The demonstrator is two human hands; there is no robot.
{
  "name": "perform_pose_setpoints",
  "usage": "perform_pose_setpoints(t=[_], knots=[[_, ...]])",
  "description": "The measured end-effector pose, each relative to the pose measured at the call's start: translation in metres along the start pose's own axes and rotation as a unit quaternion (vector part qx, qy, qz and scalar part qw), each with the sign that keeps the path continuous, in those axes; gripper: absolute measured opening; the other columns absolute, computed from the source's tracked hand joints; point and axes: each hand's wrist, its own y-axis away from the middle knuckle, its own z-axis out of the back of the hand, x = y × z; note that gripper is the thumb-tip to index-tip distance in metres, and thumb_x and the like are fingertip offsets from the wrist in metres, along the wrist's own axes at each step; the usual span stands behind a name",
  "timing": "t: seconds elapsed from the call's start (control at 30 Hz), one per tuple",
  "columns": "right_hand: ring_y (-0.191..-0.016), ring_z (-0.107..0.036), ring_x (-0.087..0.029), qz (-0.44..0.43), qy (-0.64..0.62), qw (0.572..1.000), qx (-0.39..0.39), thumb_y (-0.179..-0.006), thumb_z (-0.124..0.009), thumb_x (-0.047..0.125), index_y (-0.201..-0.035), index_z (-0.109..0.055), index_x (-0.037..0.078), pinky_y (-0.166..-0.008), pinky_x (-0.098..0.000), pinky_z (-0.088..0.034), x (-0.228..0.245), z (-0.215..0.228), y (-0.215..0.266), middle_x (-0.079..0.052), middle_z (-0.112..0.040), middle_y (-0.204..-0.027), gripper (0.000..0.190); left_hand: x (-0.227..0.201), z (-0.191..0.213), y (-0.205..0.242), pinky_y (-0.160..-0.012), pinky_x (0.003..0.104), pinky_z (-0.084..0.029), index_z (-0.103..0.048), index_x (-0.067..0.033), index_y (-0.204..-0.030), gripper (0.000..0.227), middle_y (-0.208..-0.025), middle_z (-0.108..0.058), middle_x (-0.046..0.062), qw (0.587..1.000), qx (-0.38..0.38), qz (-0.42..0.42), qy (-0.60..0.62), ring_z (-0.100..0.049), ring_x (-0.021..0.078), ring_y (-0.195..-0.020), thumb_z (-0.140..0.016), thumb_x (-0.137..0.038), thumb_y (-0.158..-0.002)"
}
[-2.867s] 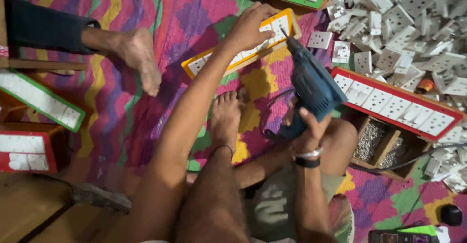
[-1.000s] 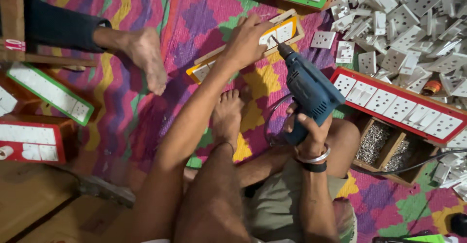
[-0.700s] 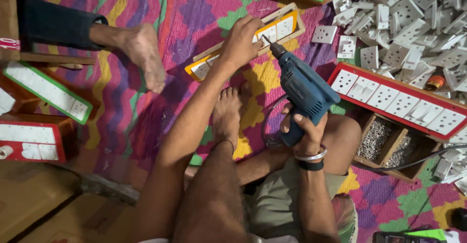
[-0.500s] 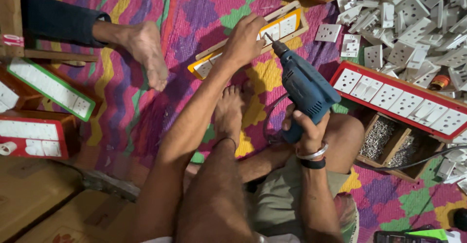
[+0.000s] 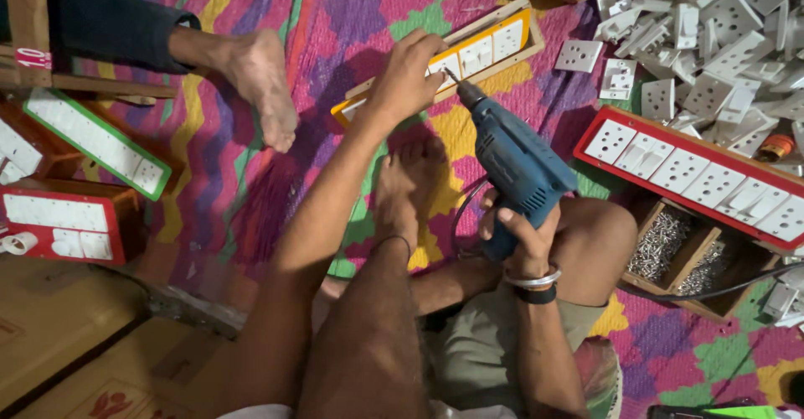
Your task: The person uses a corded drill to fasten white plastic electrical sockets into a long wooden strip. They work on multiple strips of different colors, securing each socket with screws while sitting on the floor.
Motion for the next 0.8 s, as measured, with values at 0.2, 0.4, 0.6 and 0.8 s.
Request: perform_pose_setpoints(t=[0.2,0.4,0.6,0.8], knots=[[-0.060,-0.062,-0.021,0.003,-0.005,1.000,0.005,-0.084,-0.068,0.008,-0.131,-0.052,-0.015,-0.056,-0.0326,-0.054,-0.004,0.000,-0.006,-0.022,-0.066,-0.095,0.055,0.009,-0.007,0.002,-0.092,0.048,-0.051,-0.065,0.0007,-0.107,0.032,-0.105,-0.062,0.021,1.000,-0.015,-0.001,-0.010,-0.061,0.0443,-0.105,-0.076,-0.001,-0.077],[-0.061,-0.062,-0.022,-0.005,0.036,0.999,-0.017,-0.086,-0.069,0.005,-0.128,-0.054,-0.013,-0.057,-0.0336,-0.053,-0.006,0.000,-0.005,-0.019,-0.065,-0.091,0.048,0.004,-0.009,0.003,-0.092,0.048,-0.051,-0.064,0.0018,-0.109,0.034,-0.108,-0.062,0.021,1.000,-0.006,-0.001,-0.018,-0.060,0.0435,-0.106,-0.075,-0.001,-0.078],[-0.064,-0.064,-0.020,0.009,0.092,0.996,0.007,-0.083,-0.069,0.007,-0.132,-0.051,-0.010,-0.057,-0.0315,-0.054,0.004,-0.010,0.002,-0.017,-0.067,-0.095,0.055,-0.006,0.021,0.010,-0.089,0.048,-0.050,-0.066,-0.0028,-0.124,0.049,-0.103,-0.061,0.019,0.999,0.035,-0.015,-0.036,-0.060,0.0407,-0.102,-0.077,-0.005,-0.077],[-0.062,-0.063,-0.020,0.005,0.080,0.996,0.030,-0.081,-0.070,0.008,-0.139,-0.045,-0.008,-0.056,-0.0312,-0.054,-0.005,-0.021,0.010,-0.019,-0.067,-0.095,0.065,0.001,0.035,0.029,-0.090,0.047,-0.052,-0.067,-0.0019,-0.113,0.034,-0.103,-0.062,0.018,0.999,0.014,0.029,-0.017,-0.063,0.0401,-0.101,-0.076,-0.006,-0.080]])
